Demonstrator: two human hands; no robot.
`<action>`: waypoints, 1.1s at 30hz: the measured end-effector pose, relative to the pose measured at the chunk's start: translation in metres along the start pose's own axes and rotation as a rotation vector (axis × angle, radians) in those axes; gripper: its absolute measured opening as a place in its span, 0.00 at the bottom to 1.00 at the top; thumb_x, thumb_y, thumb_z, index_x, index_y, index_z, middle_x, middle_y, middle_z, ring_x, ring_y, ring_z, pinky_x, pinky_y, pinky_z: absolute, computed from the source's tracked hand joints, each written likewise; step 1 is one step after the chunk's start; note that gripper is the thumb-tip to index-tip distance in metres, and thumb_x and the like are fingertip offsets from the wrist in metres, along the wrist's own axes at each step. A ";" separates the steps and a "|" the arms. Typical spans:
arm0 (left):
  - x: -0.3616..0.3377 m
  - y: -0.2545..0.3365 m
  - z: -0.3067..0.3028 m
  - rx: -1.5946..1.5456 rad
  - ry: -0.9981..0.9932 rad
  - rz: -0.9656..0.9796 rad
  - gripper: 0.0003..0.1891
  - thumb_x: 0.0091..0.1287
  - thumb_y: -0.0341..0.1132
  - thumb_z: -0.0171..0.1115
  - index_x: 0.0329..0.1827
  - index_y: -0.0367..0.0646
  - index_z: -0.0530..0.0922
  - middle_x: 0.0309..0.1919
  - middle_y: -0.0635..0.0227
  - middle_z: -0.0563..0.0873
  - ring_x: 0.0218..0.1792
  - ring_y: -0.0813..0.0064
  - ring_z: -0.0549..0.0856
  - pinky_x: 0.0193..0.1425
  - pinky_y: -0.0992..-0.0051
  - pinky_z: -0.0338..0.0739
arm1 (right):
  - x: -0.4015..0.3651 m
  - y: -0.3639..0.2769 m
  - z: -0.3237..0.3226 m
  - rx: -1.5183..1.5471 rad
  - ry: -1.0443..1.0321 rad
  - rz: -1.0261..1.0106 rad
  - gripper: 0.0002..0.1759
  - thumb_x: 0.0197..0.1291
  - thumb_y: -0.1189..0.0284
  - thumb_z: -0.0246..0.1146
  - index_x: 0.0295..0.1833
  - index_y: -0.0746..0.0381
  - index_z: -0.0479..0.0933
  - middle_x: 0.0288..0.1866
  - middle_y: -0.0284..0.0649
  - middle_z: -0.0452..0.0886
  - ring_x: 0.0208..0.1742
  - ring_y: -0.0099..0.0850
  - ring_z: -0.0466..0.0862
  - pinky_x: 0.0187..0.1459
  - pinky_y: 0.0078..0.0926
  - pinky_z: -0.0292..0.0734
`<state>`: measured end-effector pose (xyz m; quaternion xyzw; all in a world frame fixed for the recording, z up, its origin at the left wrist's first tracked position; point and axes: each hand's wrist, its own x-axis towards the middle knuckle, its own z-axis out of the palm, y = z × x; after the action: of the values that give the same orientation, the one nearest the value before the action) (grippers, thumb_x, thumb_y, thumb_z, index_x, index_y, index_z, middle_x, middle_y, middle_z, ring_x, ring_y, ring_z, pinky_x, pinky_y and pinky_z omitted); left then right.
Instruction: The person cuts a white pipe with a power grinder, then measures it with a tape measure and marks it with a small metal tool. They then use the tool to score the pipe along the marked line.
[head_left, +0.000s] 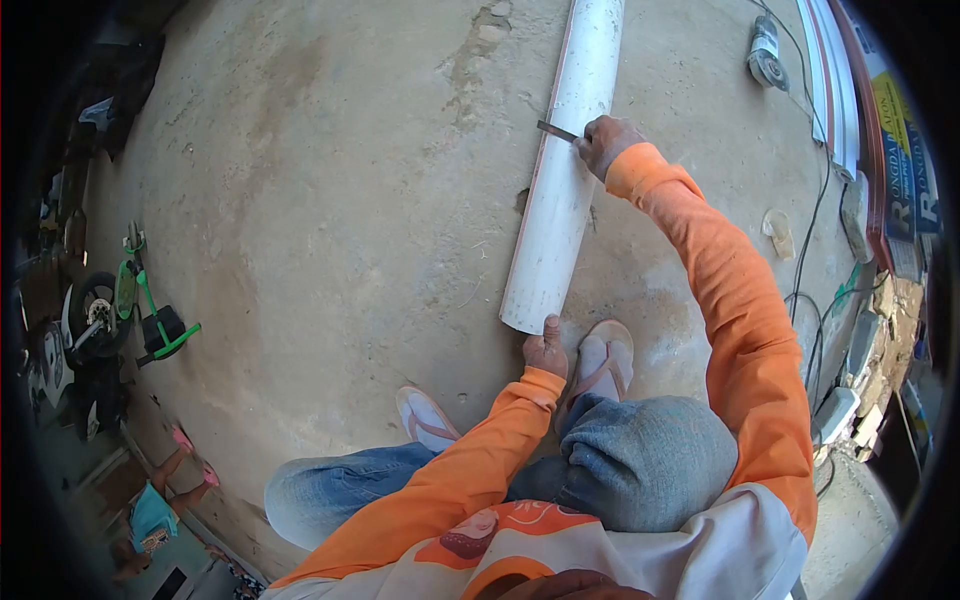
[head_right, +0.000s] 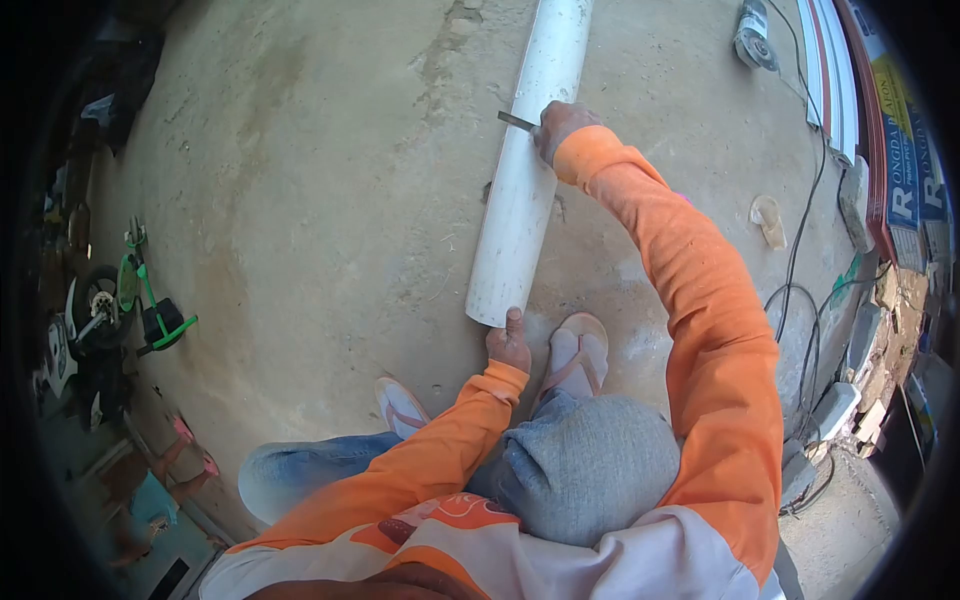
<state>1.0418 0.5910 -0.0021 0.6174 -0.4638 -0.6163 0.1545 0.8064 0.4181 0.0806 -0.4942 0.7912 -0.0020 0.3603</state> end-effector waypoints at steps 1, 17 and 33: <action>0.001 -0.005 0.002 -0.045 0.026 0.050 0.32 0.67 0.59 0.48 0.45 0.30 0.77 0.39 0.59 0.82 0.40 0.72 0.77 0.47 0.73 0.70 | -0.008 -0.004 0.007 -0.047 -0.051 -0.049 0.16 0.58 0.64 0.56 0.41 0.66 0.80 0.35 0.53 0.82 0.40 0.46 0.83 0.48 0.39 0.76; 0.013 0.016 -0.013 -0.102 0.273 0.007 0.37 0.66 0.62 0.47 0.38 0.25 0.79 0.28 0.58 0.82 0.31 0.72 0.75 0.39 0.70 0.71 | -0.020 0.027 0.027 0.257 0.191 -0.167 0.17 0.64 0.59 0.51 0.42 0.61 0.76 0.37 0.52 0.80 0.41 0.51 0.80 0.44 0.43 0.73; -0.028 -0.005 -0.093 -0.373 0.115 -0.619 0.35 0.63 0.54 0.58 0.62 0.32 0.63 0.53 0.50 0.76 0.55 0.61 0.76 0.59 0.63 0.69 | 0.050 0.063 -0.026 0.339 0.629 0.103 0.15 0.65 0.62 0.47 0.45 0.60 0.73 0.40 0.53 0.79 0.42 0.54 0.78 0.47 0.45 0.72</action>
<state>1.1332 0.5798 0.0297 0.7233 -0.1251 -0.6722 0.0967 0.7298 0.4018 0.0482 -0.3621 0.8757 -0.2670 0.1755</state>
